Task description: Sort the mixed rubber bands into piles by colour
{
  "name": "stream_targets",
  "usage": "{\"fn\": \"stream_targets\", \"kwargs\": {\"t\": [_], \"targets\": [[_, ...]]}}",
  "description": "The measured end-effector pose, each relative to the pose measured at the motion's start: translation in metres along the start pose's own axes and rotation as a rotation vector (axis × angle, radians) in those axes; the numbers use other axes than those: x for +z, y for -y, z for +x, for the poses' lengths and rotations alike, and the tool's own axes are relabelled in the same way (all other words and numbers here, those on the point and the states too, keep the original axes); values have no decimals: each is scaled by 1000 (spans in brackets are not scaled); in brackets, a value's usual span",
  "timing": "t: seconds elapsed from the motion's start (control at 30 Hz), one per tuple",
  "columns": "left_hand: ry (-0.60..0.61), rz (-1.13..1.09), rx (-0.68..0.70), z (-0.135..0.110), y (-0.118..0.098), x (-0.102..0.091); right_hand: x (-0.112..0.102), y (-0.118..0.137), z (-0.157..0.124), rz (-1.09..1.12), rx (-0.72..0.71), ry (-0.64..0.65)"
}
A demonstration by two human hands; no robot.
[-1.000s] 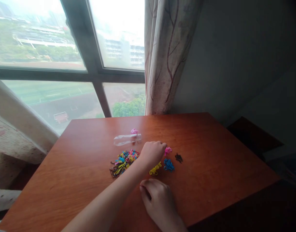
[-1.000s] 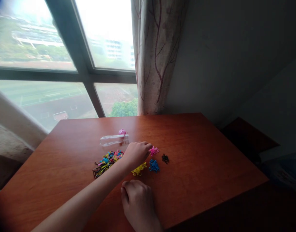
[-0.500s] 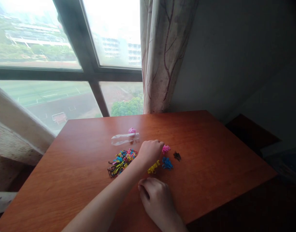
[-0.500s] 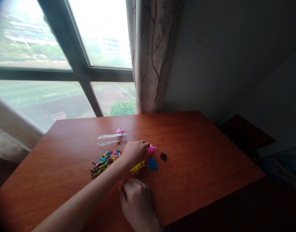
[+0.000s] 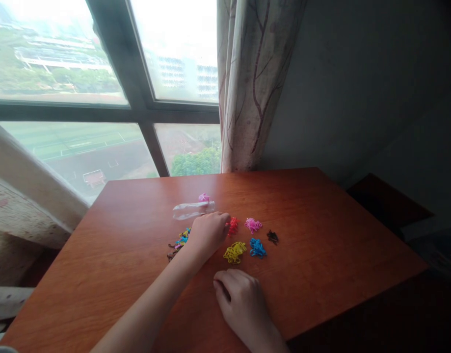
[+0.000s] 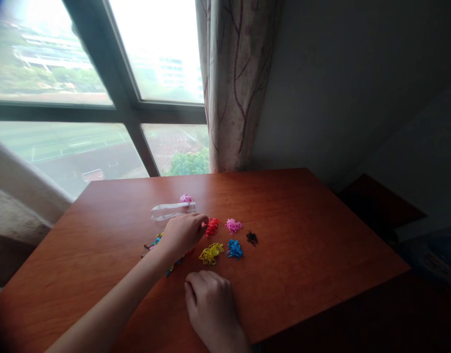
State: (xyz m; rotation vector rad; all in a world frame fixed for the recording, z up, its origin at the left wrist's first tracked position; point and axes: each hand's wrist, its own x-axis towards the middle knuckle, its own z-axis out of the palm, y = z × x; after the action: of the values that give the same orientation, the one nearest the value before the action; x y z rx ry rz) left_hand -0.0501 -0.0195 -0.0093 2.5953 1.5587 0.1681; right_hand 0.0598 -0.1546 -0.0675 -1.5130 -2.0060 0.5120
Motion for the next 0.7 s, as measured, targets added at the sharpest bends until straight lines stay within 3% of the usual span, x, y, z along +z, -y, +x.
{"fn": "stream_targets", "kwargs": {"t": [0.2,0.43,0.7], "targets": [[-21,-22,-11,-12,5,-3,-1,-1,1,-1,-7,-2],[-53,-97,-63,-64,29,-9,-2,2,2,-27,-5,4],[-225,-374,-143,-130,50,25,3,14,6,-109,64,-12]]}}
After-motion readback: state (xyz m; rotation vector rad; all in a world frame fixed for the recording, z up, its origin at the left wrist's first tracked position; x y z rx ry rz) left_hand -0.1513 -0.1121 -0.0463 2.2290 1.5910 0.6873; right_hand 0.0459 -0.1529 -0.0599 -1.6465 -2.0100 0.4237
